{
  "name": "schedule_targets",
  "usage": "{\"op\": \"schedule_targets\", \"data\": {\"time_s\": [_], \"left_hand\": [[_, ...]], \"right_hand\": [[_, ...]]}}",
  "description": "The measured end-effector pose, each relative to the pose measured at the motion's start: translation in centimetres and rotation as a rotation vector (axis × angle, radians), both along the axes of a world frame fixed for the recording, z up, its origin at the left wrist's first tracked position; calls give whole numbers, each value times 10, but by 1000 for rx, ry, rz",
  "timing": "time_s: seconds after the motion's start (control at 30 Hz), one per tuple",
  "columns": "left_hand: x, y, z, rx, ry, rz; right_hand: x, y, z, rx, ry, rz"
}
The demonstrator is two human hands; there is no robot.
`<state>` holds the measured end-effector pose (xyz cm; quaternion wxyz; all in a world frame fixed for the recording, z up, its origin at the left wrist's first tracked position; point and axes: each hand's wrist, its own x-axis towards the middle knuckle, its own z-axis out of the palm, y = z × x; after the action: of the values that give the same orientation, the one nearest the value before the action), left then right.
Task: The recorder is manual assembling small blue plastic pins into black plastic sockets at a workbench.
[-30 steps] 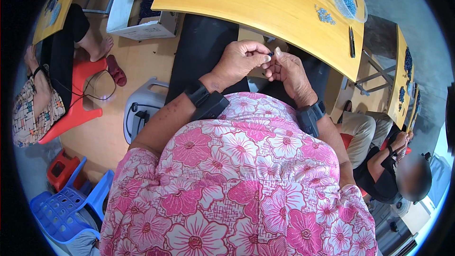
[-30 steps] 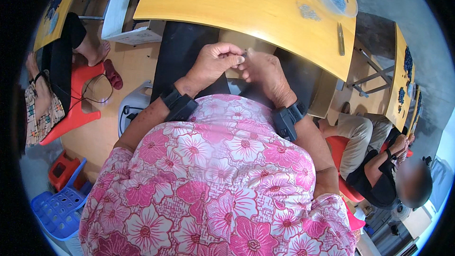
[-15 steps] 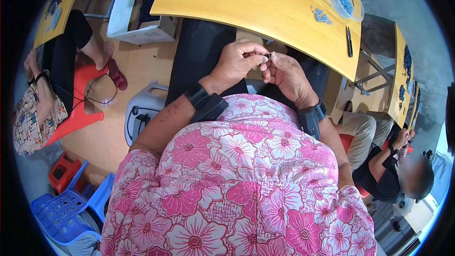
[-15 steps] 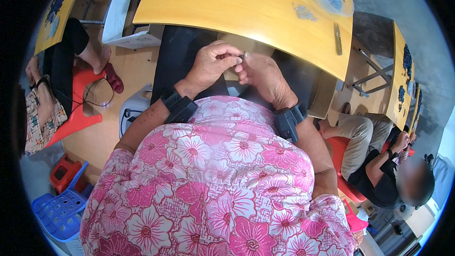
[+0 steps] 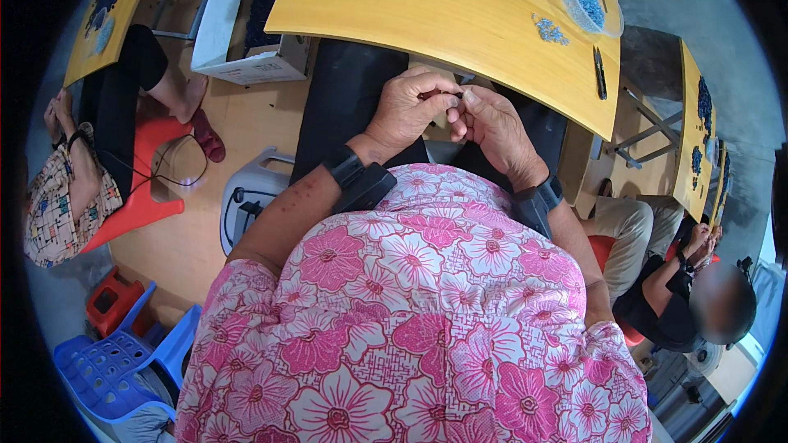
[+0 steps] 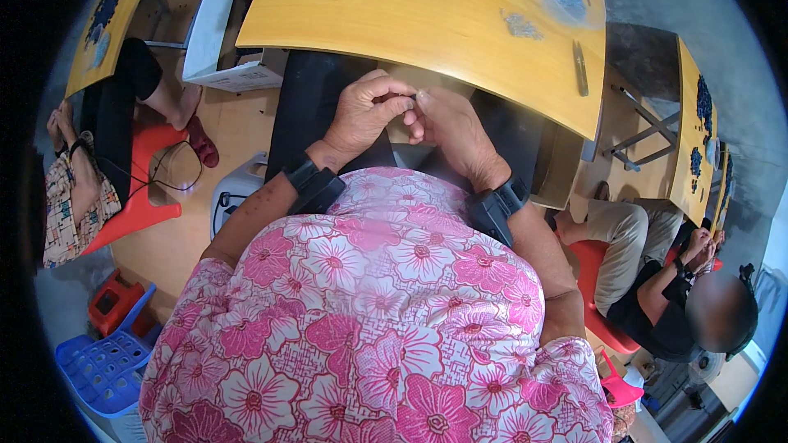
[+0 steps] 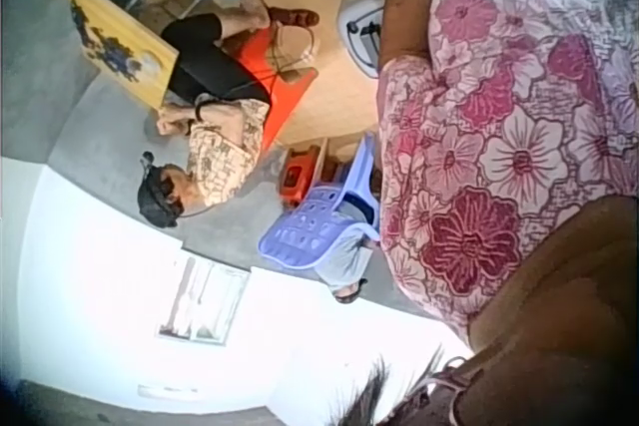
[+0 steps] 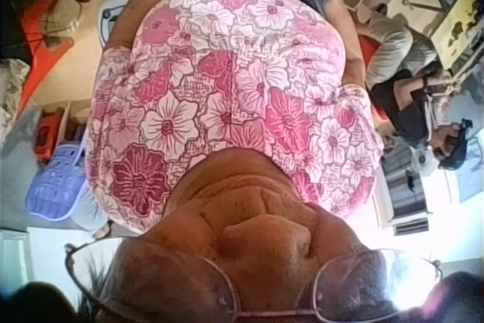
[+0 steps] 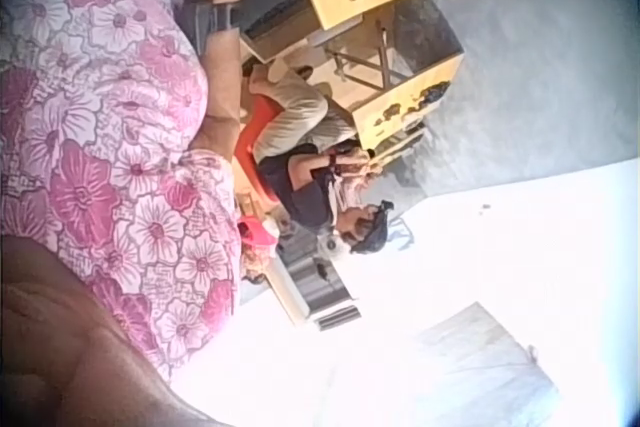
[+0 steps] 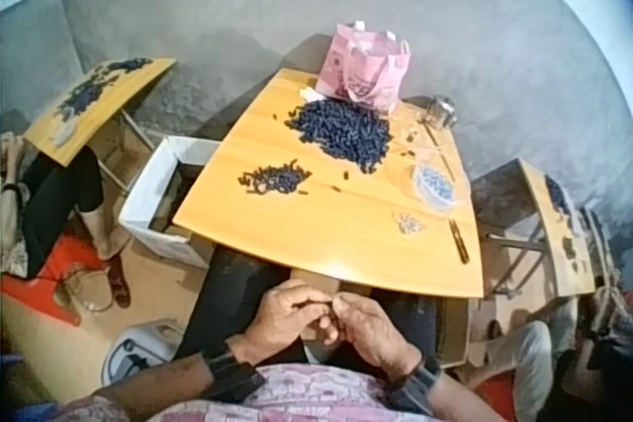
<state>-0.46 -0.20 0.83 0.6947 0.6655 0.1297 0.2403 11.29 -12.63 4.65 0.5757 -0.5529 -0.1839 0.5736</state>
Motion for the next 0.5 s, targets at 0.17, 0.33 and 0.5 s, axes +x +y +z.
{"op": "schedule_targets", "data": {"time_s": [0.17,0.33,0.5], "left_hand": [[0,-1,-3,-163,-15,-61],[-2,0,-8,-240,53,-167],[-3,-1,10,-331,198,-314]], "right_hand": [[2,0,-2,-6,-8,-4],[3,0,1,-5,-311,65],[-2,-1,3,-10,-603,120]]}}
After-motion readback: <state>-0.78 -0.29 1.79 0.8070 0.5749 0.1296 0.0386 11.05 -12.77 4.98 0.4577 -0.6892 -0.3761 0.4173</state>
